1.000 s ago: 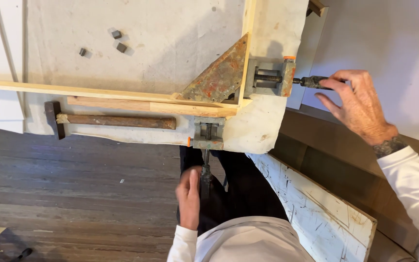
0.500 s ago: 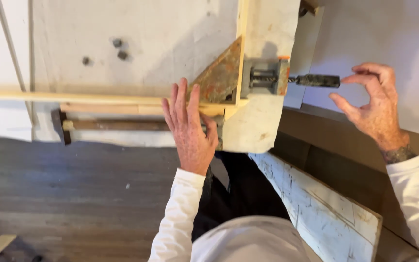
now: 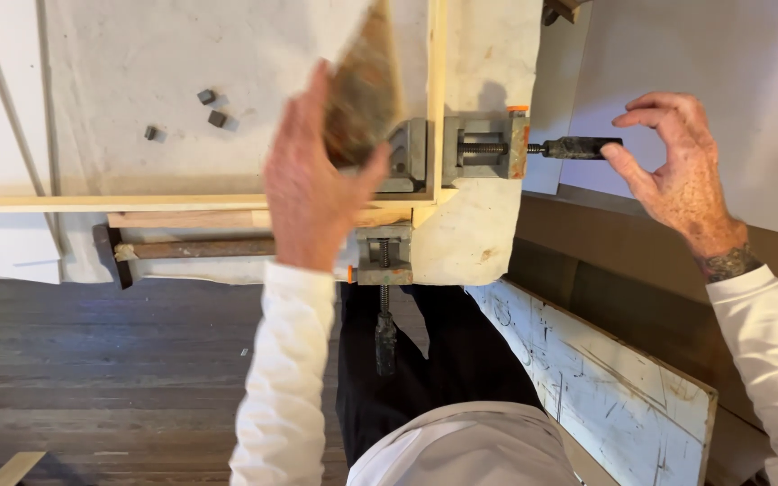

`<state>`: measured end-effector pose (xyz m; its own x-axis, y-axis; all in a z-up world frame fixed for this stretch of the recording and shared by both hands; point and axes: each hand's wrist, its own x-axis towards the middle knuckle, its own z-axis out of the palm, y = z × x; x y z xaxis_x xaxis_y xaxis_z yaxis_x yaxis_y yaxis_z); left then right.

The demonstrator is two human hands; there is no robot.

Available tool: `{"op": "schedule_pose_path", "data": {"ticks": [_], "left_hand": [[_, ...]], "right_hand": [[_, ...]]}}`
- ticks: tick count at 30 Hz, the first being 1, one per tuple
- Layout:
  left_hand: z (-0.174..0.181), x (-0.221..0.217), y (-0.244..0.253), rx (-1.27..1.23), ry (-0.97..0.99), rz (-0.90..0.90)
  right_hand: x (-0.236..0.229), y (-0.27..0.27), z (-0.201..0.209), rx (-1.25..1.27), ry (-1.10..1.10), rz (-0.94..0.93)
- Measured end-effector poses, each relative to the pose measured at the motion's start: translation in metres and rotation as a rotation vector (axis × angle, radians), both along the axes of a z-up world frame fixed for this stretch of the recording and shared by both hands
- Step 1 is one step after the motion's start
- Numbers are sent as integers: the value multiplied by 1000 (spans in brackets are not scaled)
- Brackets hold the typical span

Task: The person applies wood glue to the end of a wooden molding piece, then joins it to another piece at a right angle using a speed square and clamps. They insert a small metal corner brace and tap it in with a hammer, then remove the clamps and inspect the assembled corner.

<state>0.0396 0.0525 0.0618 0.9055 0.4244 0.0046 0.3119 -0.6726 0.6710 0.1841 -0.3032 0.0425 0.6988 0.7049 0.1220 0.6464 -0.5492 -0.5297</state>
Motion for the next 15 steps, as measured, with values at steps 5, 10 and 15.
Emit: {"op": "schedule_pose_path", "data": {"ticks": [5,10,15], "left_hand": [[-52,5,48,75,125,40],[-25,-18,28,183,-186,-317],[-34,-38,31,221,113,-542]], "right_hand": [[11,50,8,94,-41,69],[26,143,31,-53,467,-107],[48,202,18,-82,873,-321]]}}
